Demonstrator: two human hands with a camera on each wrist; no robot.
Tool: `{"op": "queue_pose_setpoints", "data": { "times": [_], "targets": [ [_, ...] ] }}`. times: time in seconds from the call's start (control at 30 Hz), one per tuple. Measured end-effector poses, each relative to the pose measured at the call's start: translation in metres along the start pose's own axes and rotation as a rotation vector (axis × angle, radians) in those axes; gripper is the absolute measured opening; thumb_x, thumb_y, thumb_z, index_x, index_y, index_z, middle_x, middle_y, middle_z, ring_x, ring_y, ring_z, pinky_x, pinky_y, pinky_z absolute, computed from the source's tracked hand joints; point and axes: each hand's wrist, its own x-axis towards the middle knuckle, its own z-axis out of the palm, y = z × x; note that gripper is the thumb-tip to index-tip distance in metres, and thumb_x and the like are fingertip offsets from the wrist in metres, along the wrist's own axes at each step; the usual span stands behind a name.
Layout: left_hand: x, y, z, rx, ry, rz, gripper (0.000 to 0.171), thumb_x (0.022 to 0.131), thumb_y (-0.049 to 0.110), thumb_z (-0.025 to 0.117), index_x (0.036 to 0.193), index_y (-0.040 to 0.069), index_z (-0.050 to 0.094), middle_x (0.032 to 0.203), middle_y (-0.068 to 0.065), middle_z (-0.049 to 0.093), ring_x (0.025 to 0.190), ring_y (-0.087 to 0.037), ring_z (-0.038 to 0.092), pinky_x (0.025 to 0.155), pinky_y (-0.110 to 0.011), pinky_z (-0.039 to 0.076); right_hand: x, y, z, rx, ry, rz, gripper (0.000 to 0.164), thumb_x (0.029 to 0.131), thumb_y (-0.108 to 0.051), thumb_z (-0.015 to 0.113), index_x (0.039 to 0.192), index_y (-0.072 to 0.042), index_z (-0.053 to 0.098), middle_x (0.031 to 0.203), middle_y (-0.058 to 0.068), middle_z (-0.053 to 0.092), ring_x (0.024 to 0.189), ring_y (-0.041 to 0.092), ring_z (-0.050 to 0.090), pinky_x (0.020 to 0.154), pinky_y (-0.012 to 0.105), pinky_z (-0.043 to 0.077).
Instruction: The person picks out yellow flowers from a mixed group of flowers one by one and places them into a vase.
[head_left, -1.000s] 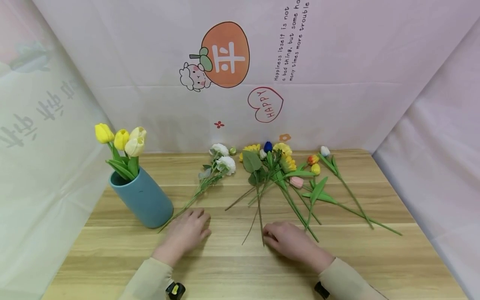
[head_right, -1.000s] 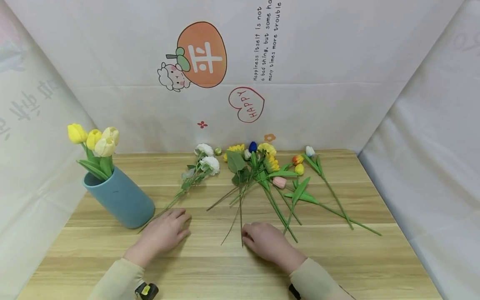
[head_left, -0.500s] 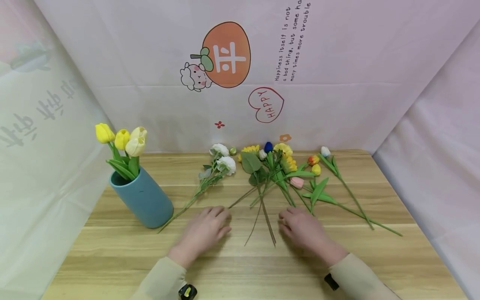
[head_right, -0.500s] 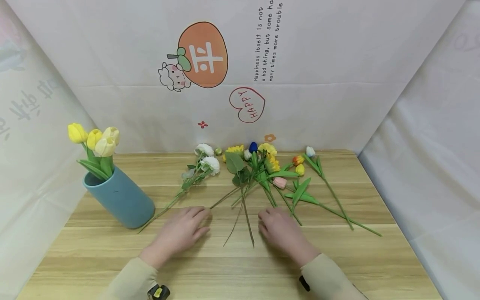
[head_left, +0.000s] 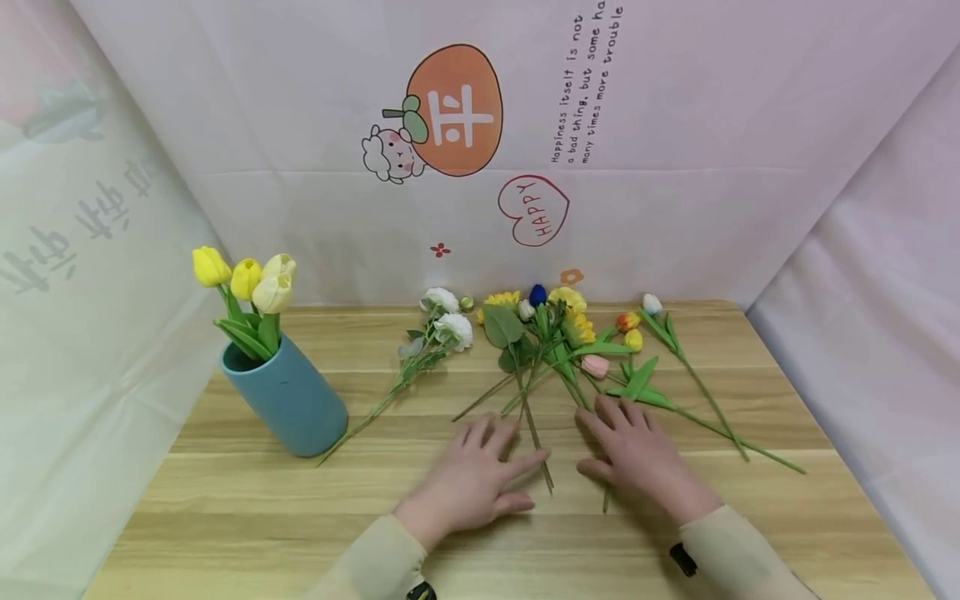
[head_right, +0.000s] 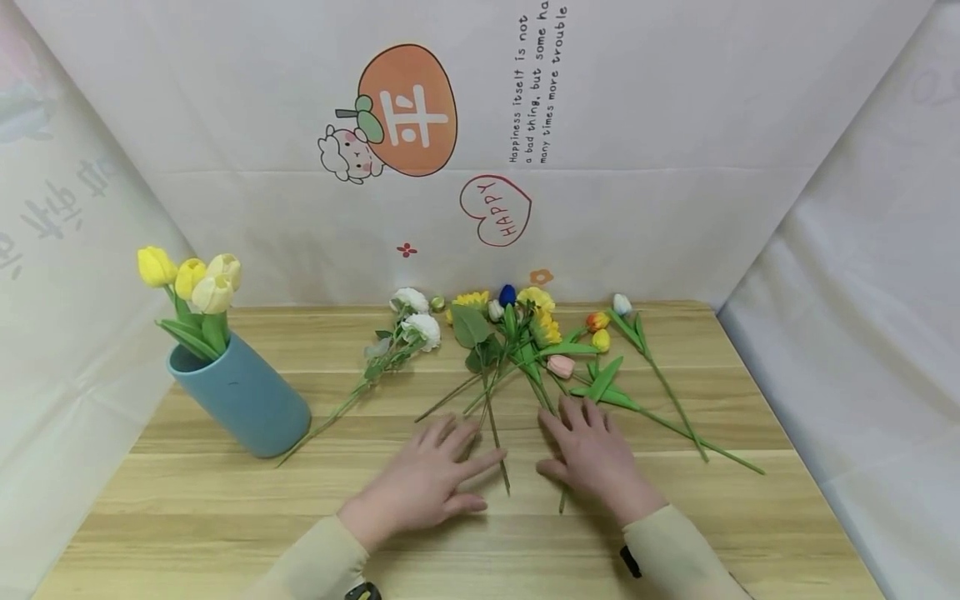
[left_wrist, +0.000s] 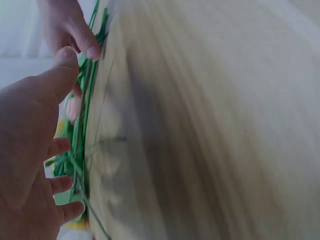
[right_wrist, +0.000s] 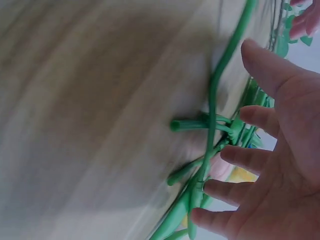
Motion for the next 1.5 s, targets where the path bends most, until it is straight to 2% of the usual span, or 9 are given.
{"op": "queue_pose_setpoints", "data": {
  "times": [0.13,0.3,0.5,0.7,0.83,1.1,1.27,1.5],
  "targets": [
    [0.004,0.010,0.003,0.012,-0.028,0.044,0.063,0.092,0.070,0.035,0.148,0.044,0.028,0.149,-0.013,0.037,0.135,-0.047,0.025,0.104,-0.065,0.030,-0.002,0.000,0.003,-0.011,-0.032,0.019,0.074,0.085,-0.057,0.064,0.144,-0.017,0.044,0.148,0.024,0.034,0.132,0.053,0.025,0.096,0.076,0.030],
    [0.004,0.014,0.005,0.029,-0.039,0.064,0.060,0.090,0.071,0.038,0.138,0.038,0.049,0.142,-0.009,0.044,0.136,-0.045,0.025,0.105,-0.066,0.026,-0.004,0.001,0.005,-0.007,-0.033,0.017,0.072,0.085,-0.056,0.064,0.143,-0.018,0.045,0.149,0.023,0.035,0.133,0.053,0.023,0.095,0.076,0.030],
    [0.003,0.012,0.005,-0.016,-0.048,0.007,0.047,0.093,0.065,0.042,0.118,0.030,0.060,0.135,-0.009,0.050,0.135,-0.041,0.028,0.108,-0.064,0.024,-0.004,0.002,0.007,0.007,-0.045,0.018,0.070,0.087,-0.056,0.062,0.144,-0.019,0.045,0.149,0.022,0.034,0.134,0.053,0.021,0.093,0.076,0.031],
    [-0.002,0.003,-0.002,-0.040,0.070,-0.058,0.032,0.095,0.054,0.051,0.102,0.025,0.063,0.126,-0.007,0.055,0.125,-0.033,0.043,0.107,-0.054,0.033,-0.004,0.002,0.007,0.018,-0.050,0.019,0.069,0.088,-0.054,0.062,0.144,-0.019,0.044,0.148,0.021,0.036,0.134,0.054,0.021,0.092,0.077,0.031],
    [-0.008,-0.006,-0.013,-0.056,0.156,-0.069,0.026,0.094,0.045,0.057,0.101,0.021,0.063,0.122,-0.007,0.058,0.121,-0.030,0.047,0.105,-0.052,0.038,-0.004,0.002,0.007,0.027,-0.051,0.021,0.069,0.088,-0.054,0.062,0.144,-0.019,0.044,0.148,0.022,0.036,0.134,0.054,0.021,0.092,0.077,0.031],
    [-0.022,-0.030,-0.033,-0.086,0.261,-0.102,0.019,0.090,0.025,0.066,0.106,0.014,0.065,0.117,-0.006,0.059,0.116,-0.027,0.051,0.103,-0.046,0.042,-0.004,0.003,0.008,0.036,-0.064,0.019,0.069,0.088,-0.054,0.062,0.144,-0.019,0.044,0.148,0.021,0.036,0.134,0.054,0.020,0.091,0.077,0.032],
    [-0.032,-0.043,-0.036,-0.111,0.334,-0.116,0.020,0.085,0.012,0.071,0.105,0.009,0.066,0.113,-0.007,0.062,0.110,-0.025,0.055,0.098,-0.042,0.047,-0.003,0.003,0.007,0.036,-0.079,0.020,0.069,0.089,-0.056,0.060,0.145,-0.019,0.043,0.149,0.022,0.035,0.134,0.053,0.019,0.091,0.077,0.031],
    [-0.043,-0.056,-0.030,-0.127,0.424,-0.126,0.022,0.084,0.005,0.071,0.105,0.008,0.067,0.108,-0.007,0.065,0.104,-0.023,0.059,0.092,-0.040,0.051,-0.003,0.003,0.007,0.023,-0.084,0.015,0.069,0.089,-0.056,0.059,0.145,-0.018,0.042,0.149,0.022,0.035,0.135,0.053,0.020,0.092,0.078,0.030]
  ]
}}
